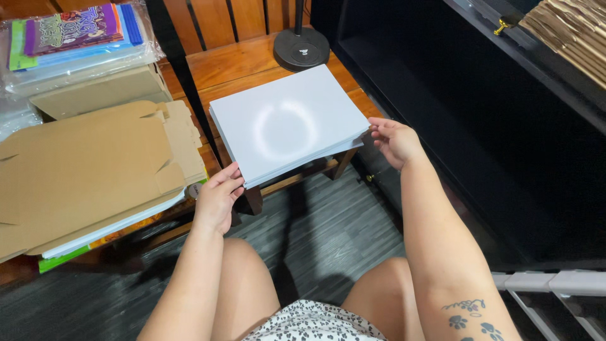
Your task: The person sits on the floor and repeatedly picks up sheets of white paper from a stack on a wooden chair. They place each sheet onto a stack of brown cardboard boxes located on a black shelf to the right.
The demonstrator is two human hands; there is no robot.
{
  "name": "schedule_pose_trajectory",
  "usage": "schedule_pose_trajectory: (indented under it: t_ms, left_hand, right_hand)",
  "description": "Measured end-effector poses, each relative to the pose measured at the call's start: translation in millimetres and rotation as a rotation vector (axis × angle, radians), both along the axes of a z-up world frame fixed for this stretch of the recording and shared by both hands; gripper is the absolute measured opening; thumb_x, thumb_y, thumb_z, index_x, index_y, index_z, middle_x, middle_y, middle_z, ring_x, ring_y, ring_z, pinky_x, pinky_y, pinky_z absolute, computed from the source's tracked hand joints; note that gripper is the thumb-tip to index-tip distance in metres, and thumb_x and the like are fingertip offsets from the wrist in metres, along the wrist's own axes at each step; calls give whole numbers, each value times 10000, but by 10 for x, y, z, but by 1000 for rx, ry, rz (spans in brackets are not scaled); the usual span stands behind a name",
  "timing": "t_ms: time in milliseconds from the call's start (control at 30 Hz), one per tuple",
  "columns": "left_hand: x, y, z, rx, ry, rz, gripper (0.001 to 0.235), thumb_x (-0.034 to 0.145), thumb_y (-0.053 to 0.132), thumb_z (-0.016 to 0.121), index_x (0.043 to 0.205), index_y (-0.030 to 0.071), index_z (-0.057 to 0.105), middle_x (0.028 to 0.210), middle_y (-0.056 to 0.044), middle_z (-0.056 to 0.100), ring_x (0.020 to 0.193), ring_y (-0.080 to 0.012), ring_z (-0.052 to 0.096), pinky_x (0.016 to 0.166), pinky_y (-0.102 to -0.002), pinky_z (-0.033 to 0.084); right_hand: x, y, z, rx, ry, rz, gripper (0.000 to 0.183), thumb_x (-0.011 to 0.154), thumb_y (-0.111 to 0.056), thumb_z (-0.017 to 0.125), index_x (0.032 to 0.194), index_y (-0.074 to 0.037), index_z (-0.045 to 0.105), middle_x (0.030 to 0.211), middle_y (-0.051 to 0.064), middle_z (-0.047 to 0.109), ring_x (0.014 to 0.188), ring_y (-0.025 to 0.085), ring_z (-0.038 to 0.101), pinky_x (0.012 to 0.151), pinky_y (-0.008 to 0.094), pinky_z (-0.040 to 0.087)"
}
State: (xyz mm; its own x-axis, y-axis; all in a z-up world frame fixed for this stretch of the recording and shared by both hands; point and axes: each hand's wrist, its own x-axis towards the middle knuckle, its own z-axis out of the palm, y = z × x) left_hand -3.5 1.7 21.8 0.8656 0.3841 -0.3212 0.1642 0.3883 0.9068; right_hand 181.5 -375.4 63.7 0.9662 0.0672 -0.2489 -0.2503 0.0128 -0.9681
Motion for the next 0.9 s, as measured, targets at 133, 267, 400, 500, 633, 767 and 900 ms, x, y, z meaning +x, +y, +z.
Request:
schedule_pose_trajectory:
  t_ms: [133, 267, 400, 500, 633, 767, 900]
  left_hand:
    - [10, 5, 6, -8, -3, 21, 472, 924, -22, 666, 1384, 81, 661, 1118, -52, 623, 1011, -98, 626, 870, -187, 579]
    - [6, -3, 56, -41, -6, 36, 474, 908, -18, 682, 1377, 48, 658, 1100, -61, 637, 977, -102, 636, 842, -190, 592]
    - [11, 0, 40, -44, 1, 41, 483, 900, -17, 688, 1379, 33, 649, 1139, -67, 634, 1008, -125, 641, 857, -221, 592]
    - [-7, -10, 127, -56, 10, 45, 476, 904, -15, 694, 1376, 27, 651, 1169, -95, 643, 1024, -146, 649, 874, -255, 598]
    - [-3, 9, 93, -67, 18, 41, 465, 912, -7, 691, 1374, 24, 652, 1202, -113, 651, 1039, -154, 657, 912, -291, 602]
    - [-2, 17, 67, -82, 3, 46, 439, 939, 19, 679, 1376, 15, 647, 1198, -131, 646, 1017, -155, 647, 946, -317, 596]
    - [-13, -1, 84, -89, -1, 53, 439, 939, 33, 684, 1376, 15, 646, 1177, -118, 640, 1003, -144, 646, 942, -314, 599]
  right_hand:
    - [-167, 112, 243, 227, 40, -42, 366, 1081, -36, 425, 1389, 16, 615, 1035, 64, 652, 923, 89, 657, 818, 200, 597]
    - [43, 147, -92, 616, 125, -116, 369, 1070, -27, 499, 1432, 32, 544, 1171, 206, 702, 1106, 343, 738, 986, 504, 620]
    - [229, 210, -656, 714, 158, -175, 382, 1064, -18, 500, 1443, 23, 525, 1224, 196, 698, 1189, 384, 701, 1027, 560, 577]
    - [190, 314, -863, 738, 133, -232, 369, 1064, -39, 519, 1429, 10, 544, 1298, 200, 688, 1262, 360, 664, 1077, 561, 548]
    - [-219, 732, -732, 755, 181, -269, 348, 1041, -54, 558, 1380, 22, 559, 1216, 174, 698, 1173, 324, 702, 1028, 527, 585]
    - [-590, 1208, -645, 744, 238, -226, 244, 1027, -66, 605, 1254, 24, 613, 1102, 183, 719, 1046, 310, 749, 922, 490, 647]
    - [-856, 1760, -742, 730, 257, -142, 203, 996, -27, 632, 1188, 39, 624, 1063, 179, 711, 1041, 321, 752, 918, 484, 644]
